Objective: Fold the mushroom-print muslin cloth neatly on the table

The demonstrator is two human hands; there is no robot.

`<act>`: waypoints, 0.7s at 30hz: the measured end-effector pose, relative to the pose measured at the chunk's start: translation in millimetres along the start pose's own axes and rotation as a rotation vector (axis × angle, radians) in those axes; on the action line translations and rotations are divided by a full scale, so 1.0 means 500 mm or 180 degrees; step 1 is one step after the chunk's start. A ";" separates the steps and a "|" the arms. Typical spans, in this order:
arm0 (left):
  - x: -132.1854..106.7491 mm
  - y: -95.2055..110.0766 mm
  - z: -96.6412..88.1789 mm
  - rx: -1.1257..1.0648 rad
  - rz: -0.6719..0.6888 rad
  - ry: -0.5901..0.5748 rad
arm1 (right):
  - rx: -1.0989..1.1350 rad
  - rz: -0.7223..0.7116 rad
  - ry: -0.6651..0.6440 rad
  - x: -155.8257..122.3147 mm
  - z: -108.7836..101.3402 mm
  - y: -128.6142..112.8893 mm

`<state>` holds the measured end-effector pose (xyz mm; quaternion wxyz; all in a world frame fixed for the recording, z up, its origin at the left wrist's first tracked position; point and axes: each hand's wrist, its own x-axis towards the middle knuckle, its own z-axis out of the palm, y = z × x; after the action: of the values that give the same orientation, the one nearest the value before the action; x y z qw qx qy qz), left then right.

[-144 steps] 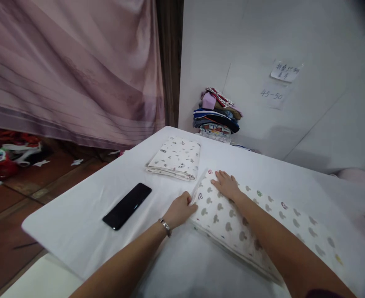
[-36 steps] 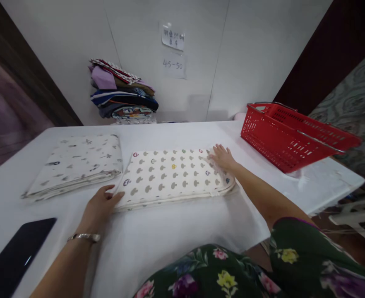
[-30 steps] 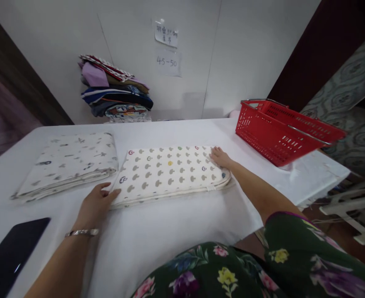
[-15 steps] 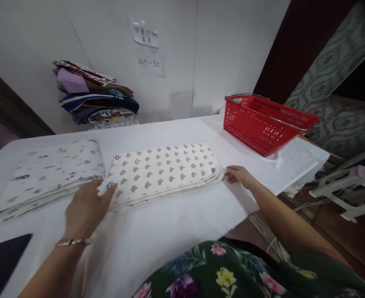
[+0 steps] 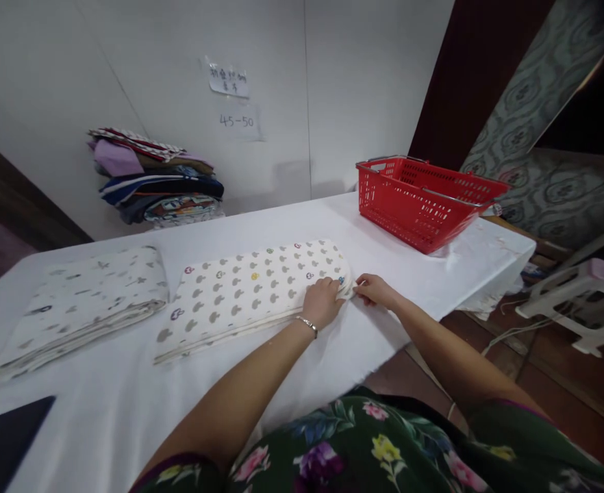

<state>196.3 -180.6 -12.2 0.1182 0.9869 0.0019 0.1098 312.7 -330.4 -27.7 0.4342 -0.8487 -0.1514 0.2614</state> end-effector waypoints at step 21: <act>0.022 0.028 0.051 0.0645 0.0461 -0.0090 | -0.0604 -0.0736 0.0366 -0.014 -0.005 0.036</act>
<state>212.4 -199.6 -30.5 0.0096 0.9928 -0.0600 0.1034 309.3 -345.8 -38.9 0.3871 -0.8764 -0.2471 0.1452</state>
